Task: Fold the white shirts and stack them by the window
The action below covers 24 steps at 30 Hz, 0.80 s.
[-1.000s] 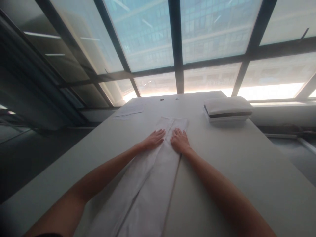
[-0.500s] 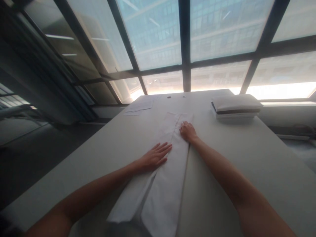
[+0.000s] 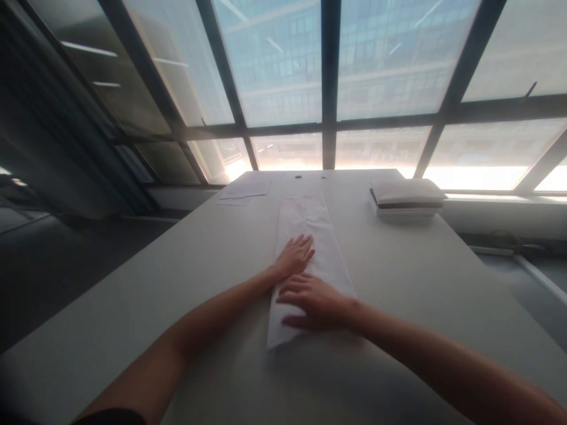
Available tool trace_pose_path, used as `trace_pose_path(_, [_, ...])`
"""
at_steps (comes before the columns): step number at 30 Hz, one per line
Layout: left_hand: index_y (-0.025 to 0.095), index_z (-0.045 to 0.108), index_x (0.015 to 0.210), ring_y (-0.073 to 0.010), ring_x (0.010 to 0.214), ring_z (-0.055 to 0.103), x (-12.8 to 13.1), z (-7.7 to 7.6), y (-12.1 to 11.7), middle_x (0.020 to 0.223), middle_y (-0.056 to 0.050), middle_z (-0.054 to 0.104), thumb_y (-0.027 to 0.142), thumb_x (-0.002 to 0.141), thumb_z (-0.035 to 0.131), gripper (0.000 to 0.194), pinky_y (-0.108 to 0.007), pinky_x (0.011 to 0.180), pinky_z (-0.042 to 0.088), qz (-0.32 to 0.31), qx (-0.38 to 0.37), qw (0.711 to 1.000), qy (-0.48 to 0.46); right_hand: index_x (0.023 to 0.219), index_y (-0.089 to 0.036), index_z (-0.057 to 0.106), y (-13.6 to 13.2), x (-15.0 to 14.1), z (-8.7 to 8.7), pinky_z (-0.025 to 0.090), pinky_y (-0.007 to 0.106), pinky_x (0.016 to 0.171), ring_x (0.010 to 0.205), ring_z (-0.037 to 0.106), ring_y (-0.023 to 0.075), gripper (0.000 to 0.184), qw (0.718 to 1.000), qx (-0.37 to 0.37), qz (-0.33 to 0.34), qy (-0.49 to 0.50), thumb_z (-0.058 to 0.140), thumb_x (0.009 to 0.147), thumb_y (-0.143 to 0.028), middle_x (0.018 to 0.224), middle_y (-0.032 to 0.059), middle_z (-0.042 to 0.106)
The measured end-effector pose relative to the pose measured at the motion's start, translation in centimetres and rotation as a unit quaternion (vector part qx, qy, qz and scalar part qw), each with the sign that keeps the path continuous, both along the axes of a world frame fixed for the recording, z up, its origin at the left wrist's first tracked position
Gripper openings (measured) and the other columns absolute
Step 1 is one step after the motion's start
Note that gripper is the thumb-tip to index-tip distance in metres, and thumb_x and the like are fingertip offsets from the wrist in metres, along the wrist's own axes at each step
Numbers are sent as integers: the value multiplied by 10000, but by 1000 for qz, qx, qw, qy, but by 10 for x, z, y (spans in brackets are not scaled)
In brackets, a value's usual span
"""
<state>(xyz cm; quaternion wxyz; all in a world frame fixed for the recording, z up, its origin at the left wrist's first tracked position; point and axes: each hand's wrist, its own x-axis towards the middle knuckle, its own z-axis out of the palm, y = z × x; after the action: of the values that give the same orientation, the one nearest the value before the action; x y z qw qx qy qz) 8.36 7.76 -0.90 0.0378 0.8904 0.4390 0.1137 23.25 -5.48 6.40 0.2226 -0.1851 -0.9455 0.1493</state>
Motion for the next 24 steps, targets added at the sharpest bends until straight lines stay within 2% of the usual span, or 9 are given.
trace_pose_path(1, [197,344,1566,-306,1525,213,0,1,0,1631,-100,318,490,1065,232,591,-533,1227,172,3,-3,1000,-11,1266,-223,662,-15,5,-4,423,396,1070,1206,599,236,398,999,7,32,-29,659,929,-434,1266,96,686])
trace_pose_path(3, [222,363,1556,-288,1523,227,-1,4,-1,1626,-83,333,501,1068,218,581,-526,1224,182,0,-22,999,-23,1272,-216,656,-30,14,-12,431,401,1063,1220,600,238,378,997,22,43,-66,653,945,-407,1275,101,689])
trace_pose_path(7, [254,376,1550,-235,1516,257,-9,14,-6,1616,-57,359,442,1074,260,525,-468,1227,198,-40,-60,996,-44,1279,-237,658,-26,25,-21,434,397,1073,1256,594,210,308,995,66,1,-80,527,1005,-186,1285,93,696])
trace_pose_path(10, [257,345,1569,-223,1528,221,-22,20,-23,1633,-58,317,415,1070,296,525,-466,1232,186,-74,-62,995,-37,1307,-254,642,-24,27,-23,429,423,1099,1279,584,210,353,993,83,-3,-80,506,1000,-144,1330,88,672])
trace_pose_path(13, [269,299,1590,-234,1544,157,-40,24,-51,1662,-57,226,445,1072,294,547,-482,1240,148,-114,-72,991,4,1351,-226,612,-35,27,-31,414,427,1130,1296,574,216,372,994,67,-11,-84,528,992,-175,1384,110,632])
trace_pose_path(16, [274,204,1618,-233,1552,90,-56,26,-82,1677,-56,142,483,1068,289,594,-480,1247,89,-152,-85,984,46,1428,-162,543,-51,29,-39,351,460,1185,1397,469,254,473,996,40,-32,-73,589,971,-275,1483,155,535])
trace_pose_path(19, [270,128,1630,-230,1553,66,-65,27,-100,1680,-60,112,471,1070,282,615,-477,1248,64,-164,-89,980,67,1453,-134,513,-59,29,-38,312,479,1206,1446,396,279,574,997,-1,-39,-60,634,942,-367,1531,183,467])
trace_pose_path(21, [269,128,1630,-222,1553,68,-64,28,-98,1680,-58,118,459,1074,268,603,-464,1248,73,-168,-92,979,72,1401,-171,570,-60,29,-32,347,457,1187,1398,468,265,485,997,-39,-31,-50,604,962,-375,1476,164,540])
trace_pose_path(24, [262,155,1625,-213,1554,57,-53,27,-74,1680,-58,124,467,1077,245,592,-457,1248,59,-154,-76,983,67,1304,-212,646,-57,27,-22,396,418,1153,1304,571,235,353,996,-83,-16,-35,523,1006,-355,1349,124,654])
